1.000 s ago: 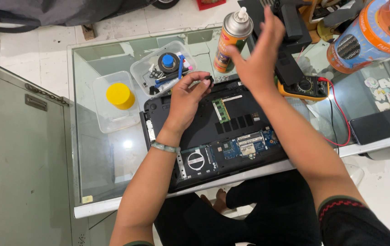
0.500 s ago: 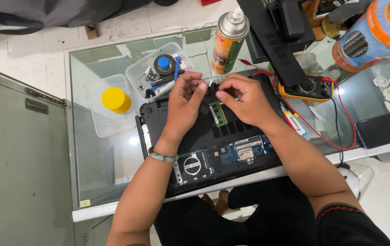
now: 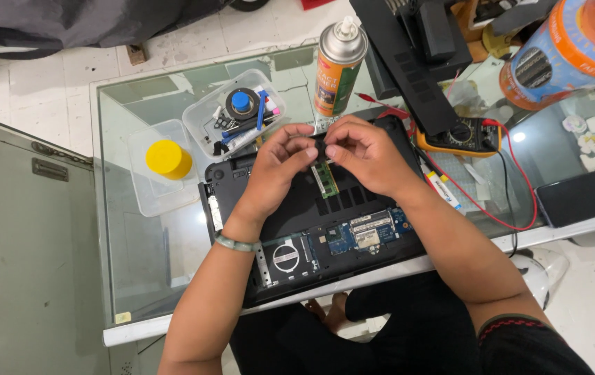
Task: The person removes a green RAM module from a laptop, sprays it with contact cleaner, and wipes the gold contacts with a cloth. They repeat this process for a second RAM module, handling each one individually.
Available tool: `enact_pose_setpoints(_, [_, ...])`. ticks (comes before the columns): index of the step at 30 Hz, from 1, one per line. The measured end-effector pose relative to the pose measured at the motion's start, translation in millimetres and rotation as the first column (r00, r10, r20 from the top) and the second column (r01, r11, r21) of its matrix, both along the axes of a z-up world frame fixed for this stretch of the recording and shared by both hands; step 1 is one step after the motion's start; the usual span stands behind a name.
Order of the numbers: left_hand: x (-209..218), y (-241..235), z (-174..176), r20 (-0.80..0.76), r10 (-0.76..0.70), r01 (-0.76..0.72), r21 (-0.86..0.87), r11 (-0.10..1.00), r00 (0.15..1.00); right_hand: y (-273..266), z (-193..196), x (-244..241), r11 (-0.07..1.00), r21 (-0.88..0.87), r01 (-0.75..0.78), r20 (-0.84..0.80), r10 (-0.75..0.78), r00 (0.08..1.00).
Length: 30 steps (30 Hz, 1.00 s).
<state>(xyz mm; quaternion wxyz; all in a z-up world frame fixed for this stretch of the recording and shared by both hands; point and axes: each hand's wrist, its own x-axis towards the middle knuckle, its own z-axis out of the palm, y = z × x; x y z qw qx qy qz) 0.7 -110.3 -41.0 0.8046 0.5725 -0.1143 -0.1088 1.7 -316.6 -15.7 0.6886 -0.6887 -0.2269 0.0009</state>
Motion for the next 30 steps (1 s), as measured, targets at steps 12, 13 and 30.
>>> enact_pose_setpoints(12, [1.6,-1.4,-3.6,-0.113,-0.095,0.082,-0.116,0.990,0.989,3.0,0.0,-0.9,0.998,0.064,-0.021,0.057,0.017,0.998])
enact_pose_setpoints(13, [2.0,-0.1,-3.3,-0.103,-0.096,0.084,-0.118,0.990,0.990,3.9,0.3,-0.2,0.998,0.062,-0.021,0.067,0.017,0.998])
enact_pose_setpoints(30, [1.8,2.4,8.1,-0.056,-0.041,0.047,0.103,0.994,0.998,4.2,10.2,-3.0,0.998,0.039,-0.052,0.082,0.049,0.995])
